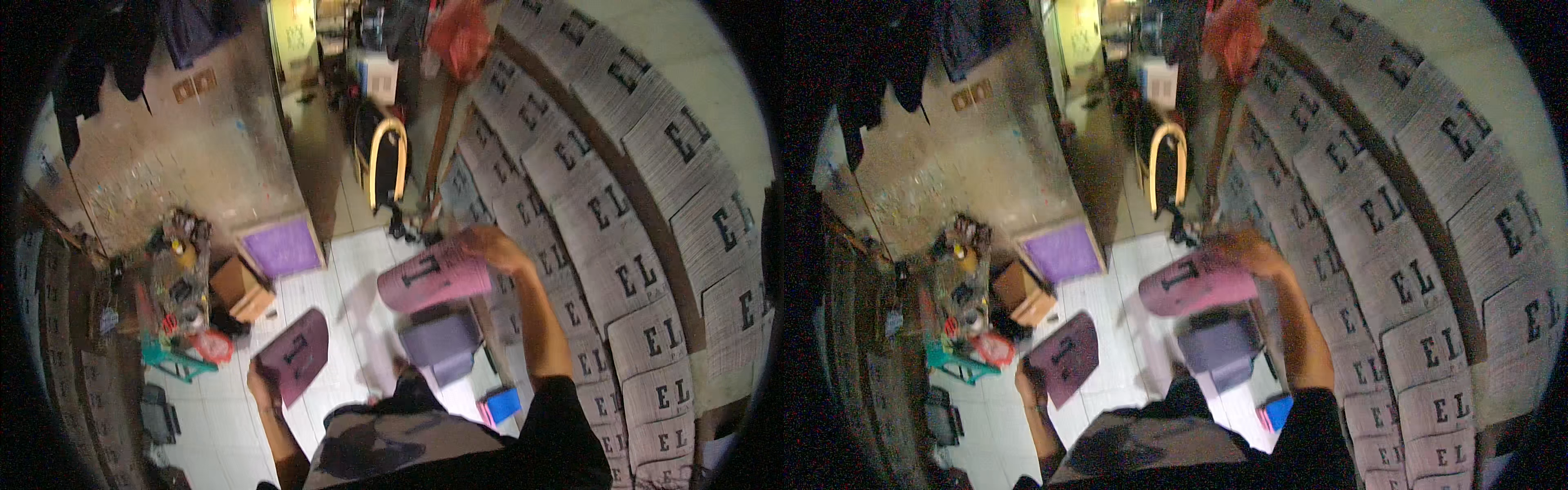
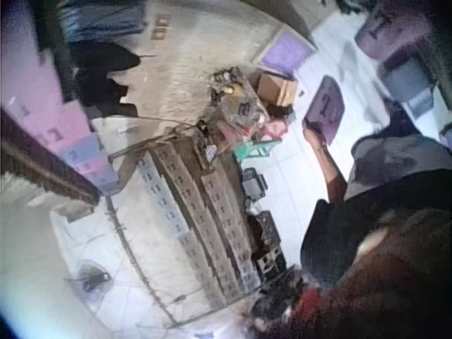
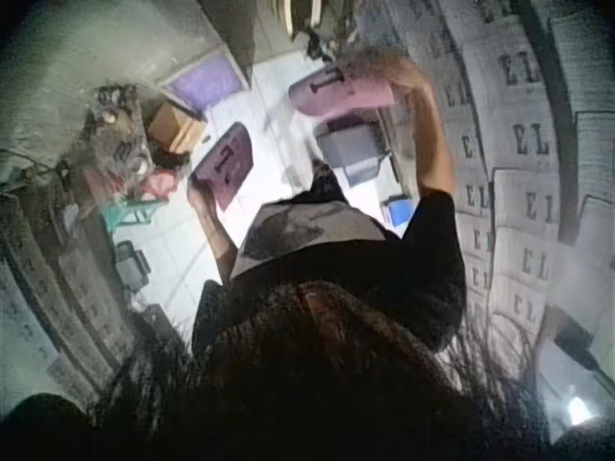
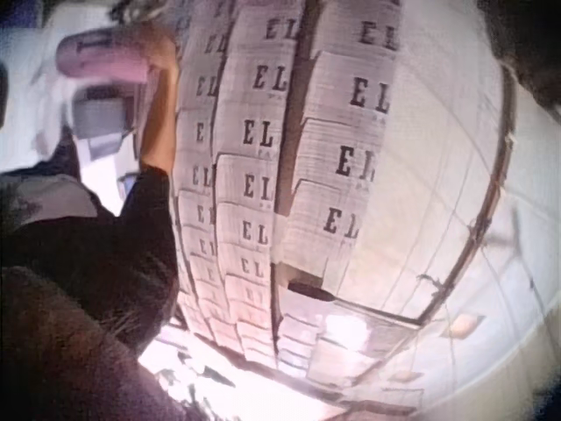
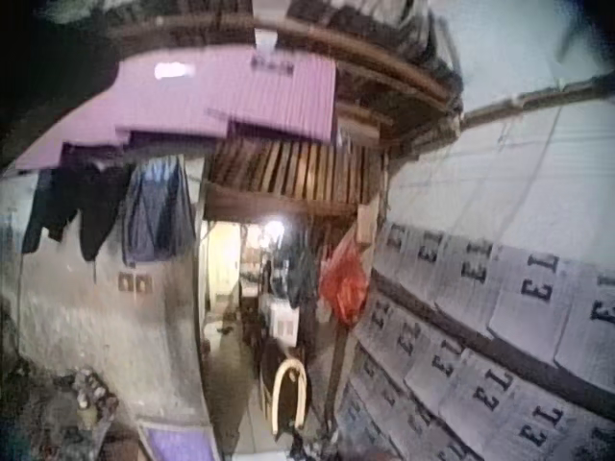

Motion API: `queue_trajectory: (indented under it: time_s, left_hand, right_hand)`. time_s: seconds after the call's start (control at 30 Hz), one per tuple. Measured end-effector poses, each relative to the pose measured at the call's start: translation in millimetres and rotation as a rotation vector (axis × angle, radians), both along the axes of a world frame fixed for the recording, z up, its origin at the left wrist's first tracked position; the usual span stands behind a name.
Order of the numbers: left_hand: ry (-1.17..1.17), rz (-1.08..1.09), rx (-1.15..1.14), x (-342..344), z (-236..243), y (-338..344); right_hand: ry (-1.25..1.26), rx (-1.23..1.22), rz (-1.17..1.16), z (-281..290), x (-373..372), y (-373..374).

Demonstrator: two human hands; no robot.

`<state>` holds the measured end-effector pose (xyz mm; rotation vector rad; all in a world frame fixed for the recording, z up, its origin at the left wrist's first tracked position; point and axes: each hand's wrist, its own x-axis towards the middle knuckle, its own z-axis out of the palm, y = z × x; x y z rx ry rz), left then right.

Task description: The person takes purple and grey fabric pieces from a workbench and hangs them on a series of clips along overhead racks to dry.

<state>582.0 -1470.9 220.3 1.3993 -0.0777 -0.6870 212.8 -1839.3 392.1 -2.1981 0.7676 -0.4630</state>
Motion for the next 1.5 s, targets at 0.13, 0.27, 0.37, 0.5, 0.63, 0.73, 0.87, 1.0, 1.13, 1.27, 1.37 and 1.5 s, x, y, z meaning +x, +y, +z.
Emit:
queue_trajectory:
  time_s: [0.13, 0.27, 0.37, 0.5, 0.63, 0.73, 0.87, 1.0, 1.13, 1.27, 1.37, 1.5]
  left_hand:
    - [0.063, 0.003, -0.326, 21, -22, 6]
    - [-0.007, 0.066, -0.064, 25, 14, -12]
    - [0.007, 0.026, -0.017, 35, 10, -50]
    - [-0.015, 0.027, 0.057, 50, 10, -85]
    - [0.027, -0.058, 0.106, 63, 13, -155]
    - [-0.364, 0.107, 0.108, 77, -15, -202]
    - [-0.415, 0.091, 0.158, 88, -58, -276]
    - [-0.905, 0.653, 0.068, 113, -139, -320]
    - [-1.428, 0.337, 0.284, 96, -104, -358]
    - [-0.352, -0.04, 0.149, 78, -55, -379]
    - [-0.354, 0.048, 0.108, 74, -45, -378]
    - [-0.447, 0.111, 0.092, 84, -77, -383]
  right_hand:
    - [-0.087, 0.132, 0.146, 92, 7, 21]
    - [-0.093, 0.174, 0.17, 211, 23, 38]
    - [-0.071, -0.23, 0.234, 287, 20, 14]
    - [-0.441, -0.229, 0.257, 391, 29, -20]
    - [-0.744, -0.538, 0.536, 540, 17, -64]
    - [-1.083, -0.372, 0.808, 634, 34, -104]
    - [-0.909, -0.427, 0.773, 717, 19, -186]
    - [-0.963, -0.273, 0.698, 715, 39, -231]
    - [-0.941, -0.341, 0.662, 709, 18, -244]
    - [-0.928, -0.394, 0.595, 694, 13, -240]
    - [-0.96, -0.466, 0.534, 690, 24, -238]
    - [-0.935, -0.419, 0.323, 710, 34, -253]
